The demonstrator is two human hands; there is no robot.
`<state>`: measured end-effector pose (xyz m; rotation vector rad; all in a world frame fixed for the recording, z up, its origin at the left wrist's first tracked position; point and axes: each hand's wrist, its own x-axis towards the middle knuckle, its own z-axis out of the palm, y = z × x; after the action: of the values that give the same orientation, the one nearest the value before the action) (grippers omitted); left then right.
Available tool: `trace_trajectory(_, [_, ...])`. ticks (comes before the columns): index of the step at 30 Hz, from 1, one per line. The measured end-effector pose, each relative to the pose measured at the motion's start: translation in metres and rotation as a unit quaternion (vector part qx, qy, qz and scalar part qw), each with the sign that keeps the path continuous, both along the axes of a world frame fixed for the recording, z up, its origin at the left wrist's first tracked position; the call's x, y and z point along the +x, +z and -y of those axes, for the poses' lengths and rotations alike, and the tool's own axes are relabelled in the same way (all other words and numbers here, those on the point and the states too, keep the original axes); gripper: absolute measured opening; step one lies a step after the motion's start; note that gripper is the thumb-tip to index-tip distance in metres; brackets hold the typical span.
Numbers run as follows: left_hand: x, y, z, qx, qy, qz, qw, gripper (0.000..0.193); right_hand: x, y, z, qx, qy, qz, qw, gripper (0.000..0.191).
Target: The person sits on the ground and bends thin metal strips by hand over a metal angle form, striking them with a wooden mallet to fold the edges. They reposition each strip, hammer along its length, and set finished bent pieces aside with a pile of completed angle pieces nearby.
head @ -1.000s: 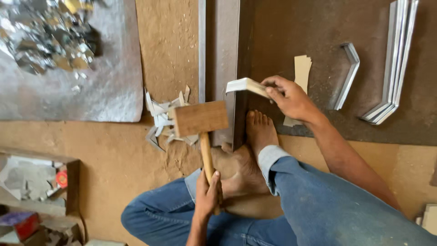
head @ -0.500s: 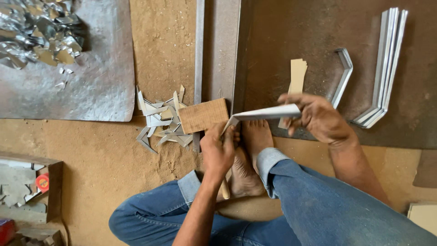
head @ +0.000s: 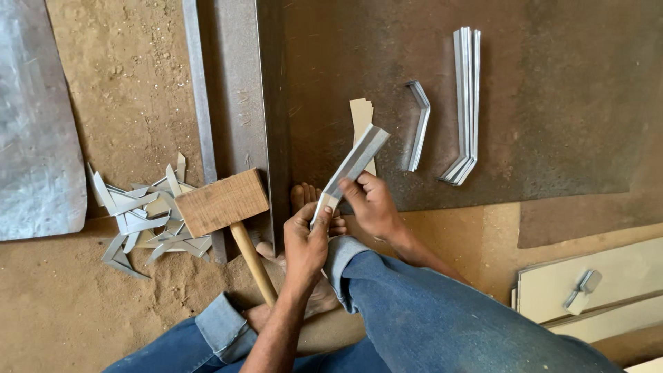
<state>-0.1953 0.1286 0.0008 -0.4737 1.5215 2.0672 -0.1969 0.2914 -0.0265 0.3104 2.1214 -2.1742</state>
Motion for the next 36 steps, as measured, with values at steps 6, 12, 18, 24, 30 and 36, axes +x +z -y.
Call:
trace_trajectory(6, [-0.010,0.011,-0.002,-0.089,-0.010,-0.065,0.994,0.021,-0.017,0.019,-0.019,0.045,-0.095,-0.030,0.994,0.023])
trace_trajectory(12, [-0.020,0.019,0.029,-0.390,-0.079,-0.340,0.852,0.017,-0.038,0.093,-0.065,0.339,-0.089,-0.214,0.912,0.049])
trace_trajectory(18, [-0.028,0.023,0.019,-0.369,-0.210,-0.405,0.810,0.023,-0.012,0.083,-0.039,0.555,0.264,-0.094,0.783,0.036])
trace_trajectory(24, [-0.029,0.033,0.028,-0.434,-0.174,-0.381,0.797,0.059,-0.019,0.029,-0.084,0.512,-0.004,-0.084,0.855,0.011])
trace_trajectory(30, [-0.005,0.037,0.048,-0.403,-0.127,-0.302,0.855,0.046,-0.069,-0.014,-0.178,0.589,-0.134,-0.082,0.793,0.032])
trace_trajectory(36, [0.003,0.028,0.051,-0.416,-0.139,-0.307,0.845,0.040,-0.074,-0.054,-0.185,0.548,-0.119,0.018,0.828,0.031])
